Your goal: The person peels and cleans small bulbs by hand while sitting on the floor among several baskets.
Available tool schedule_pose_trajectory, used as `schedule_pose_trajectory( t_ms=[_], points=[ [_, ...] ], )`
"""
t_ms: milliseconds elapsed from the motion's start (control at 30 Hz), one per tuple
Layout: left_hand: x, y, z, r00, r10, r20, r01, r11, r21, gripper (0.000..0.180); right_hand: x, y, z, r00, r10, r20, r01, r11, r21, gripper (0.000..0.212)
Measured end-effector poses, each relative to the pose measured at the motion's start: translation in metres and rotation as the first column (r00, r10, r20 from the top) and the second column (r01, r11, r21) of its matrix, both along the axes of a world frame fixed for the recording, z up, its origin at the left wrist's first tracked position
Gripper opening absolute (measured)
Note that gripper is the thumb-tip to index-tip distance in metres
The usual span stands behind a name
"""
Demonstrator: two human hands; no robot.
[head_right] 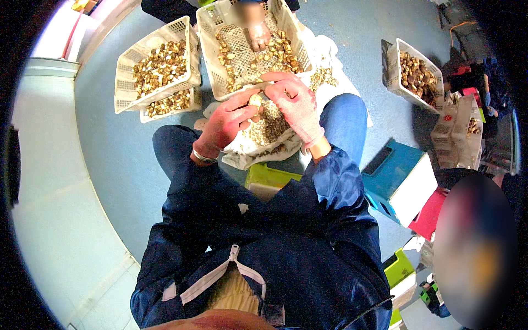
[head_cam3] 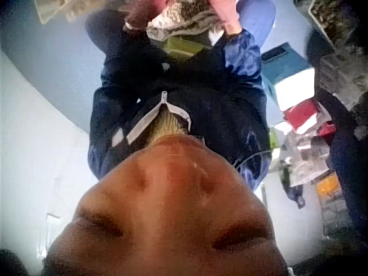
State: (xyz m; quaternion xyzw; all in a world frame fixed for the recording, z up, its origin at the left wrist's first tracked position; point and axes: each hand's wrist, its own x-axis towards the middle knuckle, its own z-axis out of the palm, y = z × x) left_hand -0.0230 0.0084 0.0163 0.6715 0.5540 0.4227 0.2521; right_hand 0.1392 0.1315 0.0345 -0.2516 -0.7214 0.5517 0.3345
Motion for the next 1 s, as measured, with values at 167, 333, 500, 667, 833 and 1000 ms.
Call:
schedule_pose_trajectory(
  t_ms=[167, 333, 500, 667, 833, 1000],
  points=[
    [0.006, -0.004, 0.001, 0.914, 0.187, 0.36, -0.087, 0.957, -0.277, 0.034, -0.001, 0.002, -0.004, 0.998, 0.018, 0.057, -0.022, 0.998, 0.064, 0.009],
    [0.008, 0.001, -0.002, 0.816, 0.32, 0.481, -0.126, 0.911, -0.393, 0.038, -0.004, 0.001, -0.001, 0.994, 0.06, 0.095, -0.071, 0.99, 0.119, 0.01],
    [0.01, 0.003, -0.002, 0.825, 0.384, 0.414, -0.195, 0.882, -0.43, 0.044, -0.005, 0.007, -0.004, 0.996, 0.04, 0.076, -0.049, 0.991, 0.127, 0.011],
    [0.014, 0.004, -0.002, 0.594, 0.486, 0.641, -0.088, 0.831, -0.549, 0.044, -0.005, 0.011, -0.008, 0.994, 0.023, 0.111, -0.041, 0.985, 0.169, 0.011],
    [0.016, 0.004, -0.002, 0.632, 0.506, 0.588, -0.158, 0.826, -0.541, 0.04, -0.008, 0.007, -0.01, 0.986, 0.075, 0.152, -0.091, 0.99, 0.103, 0.011],
    [0.014, 0.003, -0.02, 0.815, 0.478, 0.327, -0.402, 0.873, -0.275, 0.038, -0.01, 0.006, -0.007, 0.991, 0.106, 0.081, -0.113, 0.99, 0.09, 0.013]
  ],
)
